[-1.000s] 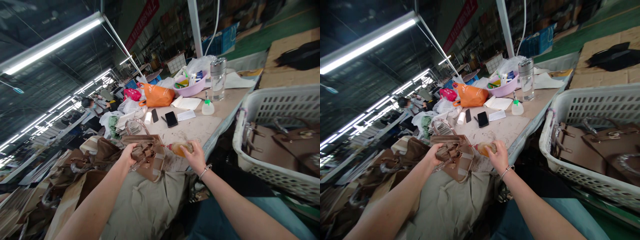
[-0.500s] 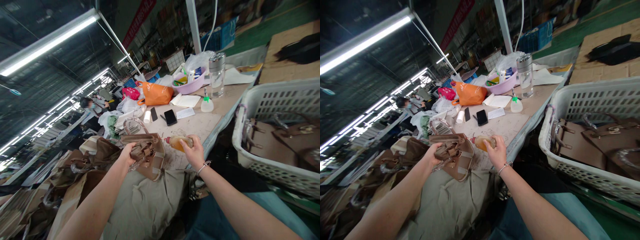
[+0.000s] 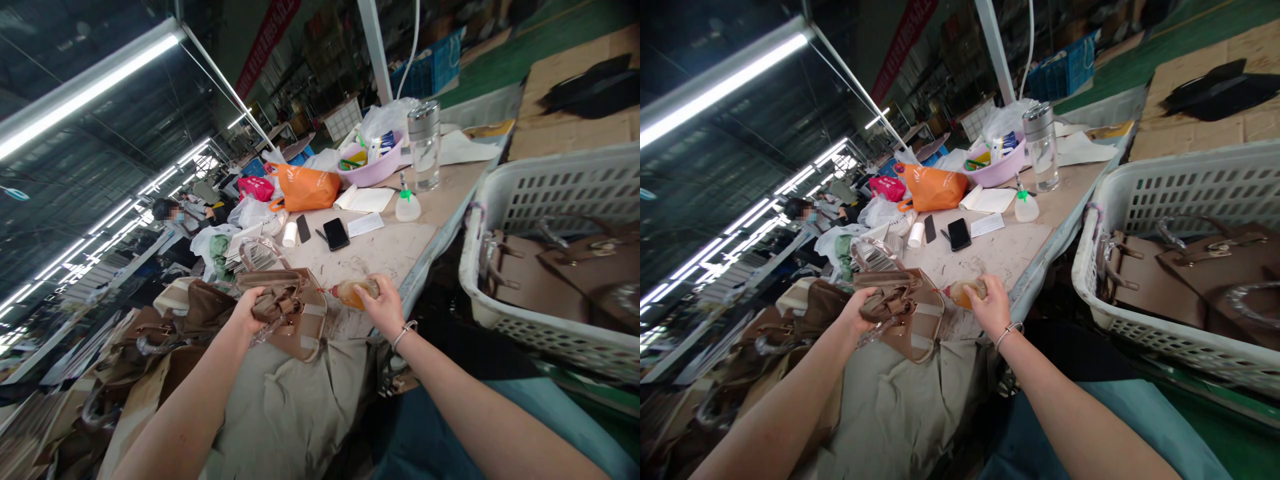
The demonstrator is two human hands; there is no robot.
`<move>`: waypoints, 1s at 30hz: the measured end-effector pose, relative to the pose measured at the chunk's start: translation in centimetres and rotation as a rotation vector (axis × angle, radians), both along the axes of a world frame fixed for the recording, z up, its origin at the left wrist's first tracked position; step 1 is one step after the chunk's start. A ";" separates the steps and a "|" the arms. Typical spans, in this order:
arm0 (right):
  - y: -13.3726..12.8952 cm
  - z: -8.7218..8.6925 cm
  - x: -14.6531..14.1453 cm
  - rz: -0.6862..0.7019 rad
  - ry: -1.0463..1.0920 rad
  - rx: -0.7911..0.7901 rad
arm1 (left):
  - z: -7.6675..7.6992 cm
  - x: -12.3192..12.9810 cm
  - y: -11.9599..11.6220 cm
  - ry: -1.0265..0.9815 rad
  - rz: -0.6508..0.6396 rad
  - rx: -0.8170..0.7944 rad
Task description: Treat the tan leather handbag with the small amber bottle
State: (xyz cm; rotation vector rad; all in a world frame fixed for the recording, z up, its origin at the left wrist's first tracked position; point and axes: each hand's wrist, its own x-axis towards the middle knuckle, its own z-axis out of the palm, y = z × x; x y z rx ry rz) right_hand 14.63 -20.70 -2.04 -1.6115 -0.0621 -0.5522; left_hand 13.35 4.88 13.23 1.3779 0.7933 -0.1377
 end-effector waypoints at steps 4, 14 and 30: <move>0.0 0.5 0.0 -0.016 0.004 0.031 | 0.4 -0.2 -0.5 0.012 -0.010 0.012; 0.0 2.2 0.1 -0.044 0.006 0.153 | 0.6 -0.6 -0.3 0.027 -0.062 0.020; 0.0 0.8 0.0 0.017 0.038 0.010 | 0.3 -0.4 0.7 0.059 -0.051 0.033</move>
